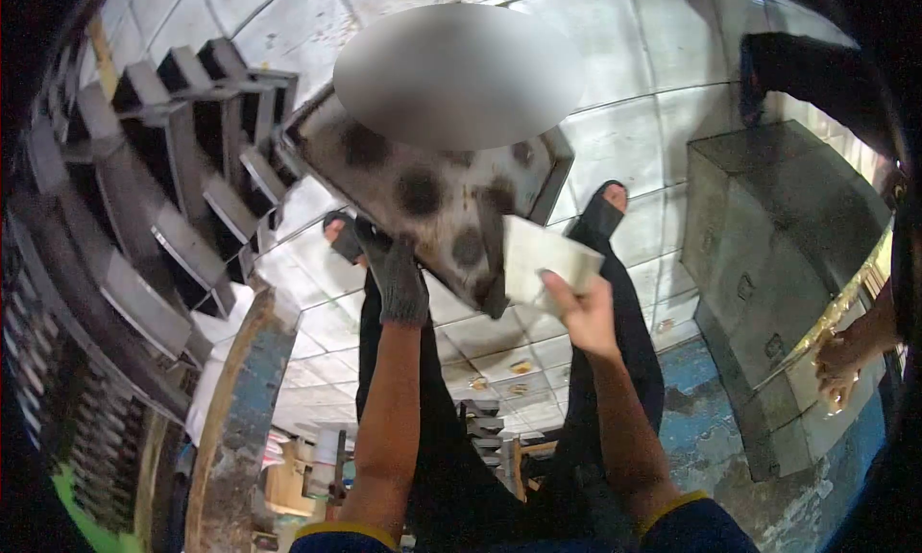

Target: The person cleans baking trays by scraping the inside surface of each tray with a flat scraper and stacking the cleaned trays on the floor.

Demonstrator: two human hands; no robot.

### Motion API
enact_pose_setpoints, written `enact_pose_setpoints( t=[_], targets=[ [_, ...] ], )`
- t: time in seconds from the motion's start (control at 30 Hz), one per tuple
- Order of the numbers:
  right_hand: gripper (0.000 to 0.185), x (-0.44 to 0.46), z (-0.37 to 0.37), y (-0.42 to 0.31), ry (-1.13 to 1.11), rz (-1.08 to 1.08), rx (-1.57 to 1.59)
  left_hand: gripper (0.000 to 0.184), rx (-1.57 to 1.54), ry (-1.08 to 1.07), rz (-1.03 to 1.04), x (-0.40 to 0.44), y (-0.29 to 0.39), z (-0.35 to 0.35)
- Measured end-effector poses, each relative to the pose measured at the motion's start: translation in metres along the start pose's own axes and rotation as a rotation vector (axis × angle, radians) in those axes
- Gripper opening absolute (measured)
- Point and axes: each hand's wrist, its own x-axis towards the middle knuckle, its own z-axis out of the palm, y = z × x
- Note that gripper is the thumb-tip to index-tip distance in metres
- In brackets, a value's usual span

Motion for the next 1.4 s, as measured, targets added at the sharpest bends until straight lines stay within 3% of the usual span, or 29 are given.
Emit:
enact_pose_setpoints(
  t=[0.03, 0.07, 0.1, 0.2, 0.3, 0.4, 0.43, 0.53, 0.6, 0.67, 0.73, 0.77, 0.83, 0.93, 1.0, 1.1, 1.17, 1.23, 1.27, 1.3, 1.37, 1.4],
  targets=[
    [0.025, 0.01, 0.036, 0.0, -0.095, -0.044, -0.153, 0.081, 0.009, 0.014, 0.006, -0.013, 0.016, -0.02],
    [0.029, 0.023, 0.073, 0.026, -0.111, -0.507, -0.454, 0.083, 0.1, 0.05, -0.06, -0.028, 0.034, -0.035],
    [0.036, 0.025, 0.107, 0.023, -0.313, -0.371, -0.565, 0.086, 0.19, 0.084, -0.131, -0.038, 0.046, -0.05],
    [0.057, 0.029, 0.195, 0.032, -0.395, -0.353, -0.7, 0.084, 0.47, 0.07, -0.025, -0.038, 0.045, -0.099],
    [0.057, 0.071, 0.227, 0.052, -0.235, -0.533, -0.769, 0.089, 0.341, 0.082, -0.166, -0.036, 0.061, -0.107],
    [0.065, 0.156, 0.225, 0.053, -0.056, -0.332, -0.729, 0.094, 0.401, 0.069, -0.234, -0.029, 0.069, -0.112],
    [0.065, 0.153, 0.223, 0.037, -0.089, -0.283, -0.72, 0.095, 0.391, 0.081, -0.252, -0.028, 0.063, -0.123],
    [0.062, 0.107, 0.239, 0.053, -0.245, -0.416, -0.942, 0.098, 0.44, 0.049, -0.21, -0.02, 0.025, -0.165],
    [0.058, 0.126, 0.233, 0.063, -0.213, -0.506, -0.831, 0.101, 0.297, 0.09, -0.34, -0.022, 0.032, -0.164],
    [0.056, 0.195, 0.213, 0.094, 0.022, -0.468, -0.971, 0.106, 0.296, 0.07, -0.354, -0.011, 0.029, -0.163],
    [0.061, 0.228, 0.212, 0.058, 0.069, -0.227, -0.901, 0.108, 0.301, 0.122, -0.324, -0.014, 0.031, -0.167],
    [0.065, 0.223, 0.212, 0.058, 0.086, -0.249, -0.853, 0.108, 0.304, 0.127, -0.341, -0.017, 0.036, -0.167],
    [0.065, 0.178, 0.221, 0.06, 0.008, -0.273, -0.906, 0.107, 0.469, 0.161, -0.44, -0.009, 0.04, -0.16],
    [0.065, 0.172, 0.222, 0.076, -0.14, -0.349, -0.872, 0.105, 0.297, 0.195, -0.431, -0.016, 0.034, -0.165],
    [0.064, 0.231, 0.206, 0.089, -0.031, -0.174, -1.064, 0.104, 0.301, 0.185, -0.433, -0.014, 0.034, -0.163],
    [0.059, 0.298, 0.181, 0.041, 0.07, -0.192, -0.916, 0.1, 0.307, 0.216, -0.477, -0.008, 0.042, -0.15],
    [0.057, 0.301, 0.175, 0.032, 0.042, -0.036, -0.996, 0.098, 0.316, 0.246, -0.539, -0.015, 0.043, -0.155],
    [0.057, 0.237, 0.19, 0.034, -0.169, -0.314, -0.926, 0.094, 0.436, 0.123, -0.437, -0.014, 0.029, -0.172],
    [0.063, 0.204, 0.206, 0.05, -0.296, -0.37, -1.024, 0.094, 0.431, 0.128, -0.428, -0.014, 0.03, -0.171],
    [0.062, 0.167, 0.229, 0.042, -0.434, -0.268, -1.109, 0.095, 0.332, 0.167, -0.447, -0.017, 0.03, -0.17],
    [0.056, 0.162, 0.247, 0.058, -0.403, -0.421, -1.172, 0.095, 0.236, 0.203, -0.474, -0.019, 0.033, -0.161],
    [0.054, 0.185, 0.245, 0.062, -0.322, -0.397, -1.191, 0.094, 0.289, 0.21, -0.513, -0.016, 0.041, -0.155]
  ],
)
